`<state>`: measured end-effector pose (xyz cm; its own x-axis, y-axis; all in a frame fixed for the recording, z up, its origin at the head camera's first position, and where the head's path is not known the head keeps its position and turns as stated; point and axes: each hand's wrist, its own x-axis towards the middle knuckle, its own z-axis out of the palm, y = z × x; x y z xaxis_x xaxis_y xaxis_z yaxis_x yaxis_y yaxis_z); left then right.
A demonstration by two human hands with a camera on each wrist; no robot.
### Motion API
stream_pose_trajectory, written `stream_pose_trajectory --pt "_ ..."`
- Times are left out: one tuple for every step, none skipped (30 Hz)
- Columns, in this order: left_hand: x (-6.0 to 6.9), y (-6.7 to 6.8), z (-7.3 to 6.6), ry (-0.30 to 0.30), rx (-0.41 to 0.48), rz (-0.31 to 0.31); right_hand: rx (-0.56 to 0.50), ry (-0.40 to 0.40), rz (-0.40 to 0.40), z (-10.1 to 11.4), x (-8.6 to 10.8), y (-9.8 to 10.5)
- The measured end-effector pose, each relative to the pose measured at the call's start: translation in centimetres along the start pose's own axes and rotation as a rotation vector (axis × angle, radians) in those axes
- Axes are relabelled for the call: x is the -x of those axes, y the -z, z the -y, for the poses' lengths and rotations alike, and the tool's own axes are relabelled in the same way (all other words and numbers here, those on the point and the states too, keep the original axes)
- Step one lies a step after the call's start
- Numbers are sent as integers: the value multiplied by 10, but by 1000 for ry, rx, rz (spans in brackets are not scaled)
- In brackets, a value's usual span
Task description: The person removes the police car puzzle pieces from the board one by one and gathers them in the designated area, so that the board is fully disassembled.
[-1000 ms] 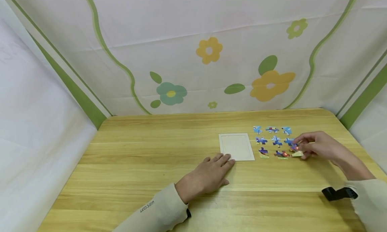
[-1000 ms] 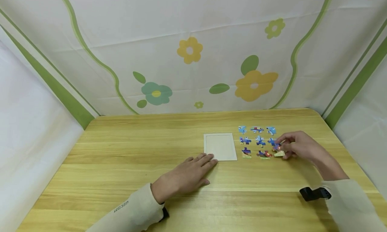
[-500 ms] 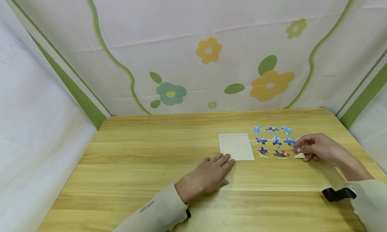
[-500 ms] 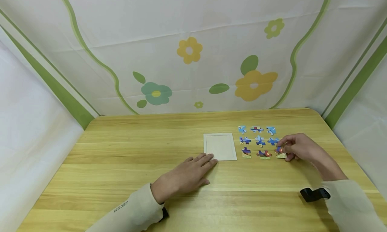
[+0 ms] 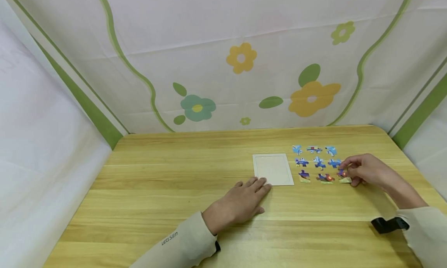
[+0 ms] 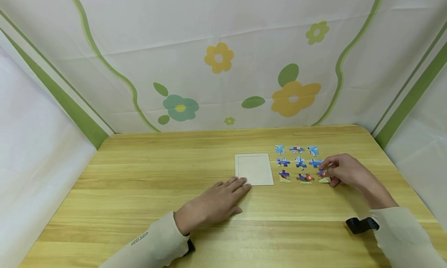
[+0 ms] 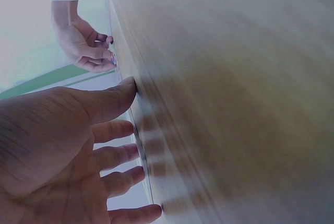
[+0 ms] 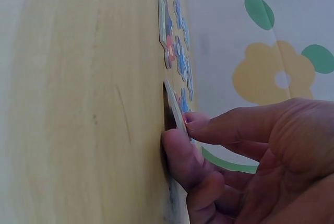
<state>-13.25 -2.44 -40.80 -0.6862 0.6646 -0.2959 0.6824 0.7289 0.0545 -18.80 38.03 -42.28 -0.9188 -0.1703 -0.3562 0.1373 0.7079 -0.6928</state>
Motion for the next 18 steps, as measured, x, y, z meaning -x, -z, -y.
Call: stream_pose_trajectory --pt "0 0 0 0 0 0 2 -3 0 0 0 0" --pt "0 0 0 0 -1 0 4 -3 -1 0 0 0" --pt "0 0 0 0 -1 1 3 -2 -2 0 1 0" --pt "0 0 0 -1 -2 1 1 -1 -5 0 1 -1" --pt "0 0 0 0 -3 2 -2 1 -6 0 1 -1" --pt "0 0 0 0 -3 2 -4 4 -9 0 1 -2" --pt "0 0 0 -1 -4 3 -4 7 -12 0 2 -2" --pt "0 0 0 0 -4 3 -2 12 -17 0 2 -2" --pt "0 0 0 0 -3 3 1 15 -22 0 3 -3" --pt "0 0 0 1 -1 3 7 18 -29 0 3 -3" --pt "0 0 0 1 0 4 11 19 -34 0 4 -3" --pt "0 0 0 2 1 4 22 21 -40 0 4 -3" --pt "0 0 0 2 1 5 27 23 -45 -1 4 -3" --pt "0 0 0 2 2 5 32 26 -50 -2 4 -4" --pt "0 0 0 2 2 5 34 26 -51 -2 4 -4" --pt "0 0 0 1 1 5 36 28 -53 -3 4 -4" --pt "0 0 0 1 2 5 37 30 -53 -4 4 -4" --pt "1 1 0 0 2 5 40 34 -54 -4 4 -5"
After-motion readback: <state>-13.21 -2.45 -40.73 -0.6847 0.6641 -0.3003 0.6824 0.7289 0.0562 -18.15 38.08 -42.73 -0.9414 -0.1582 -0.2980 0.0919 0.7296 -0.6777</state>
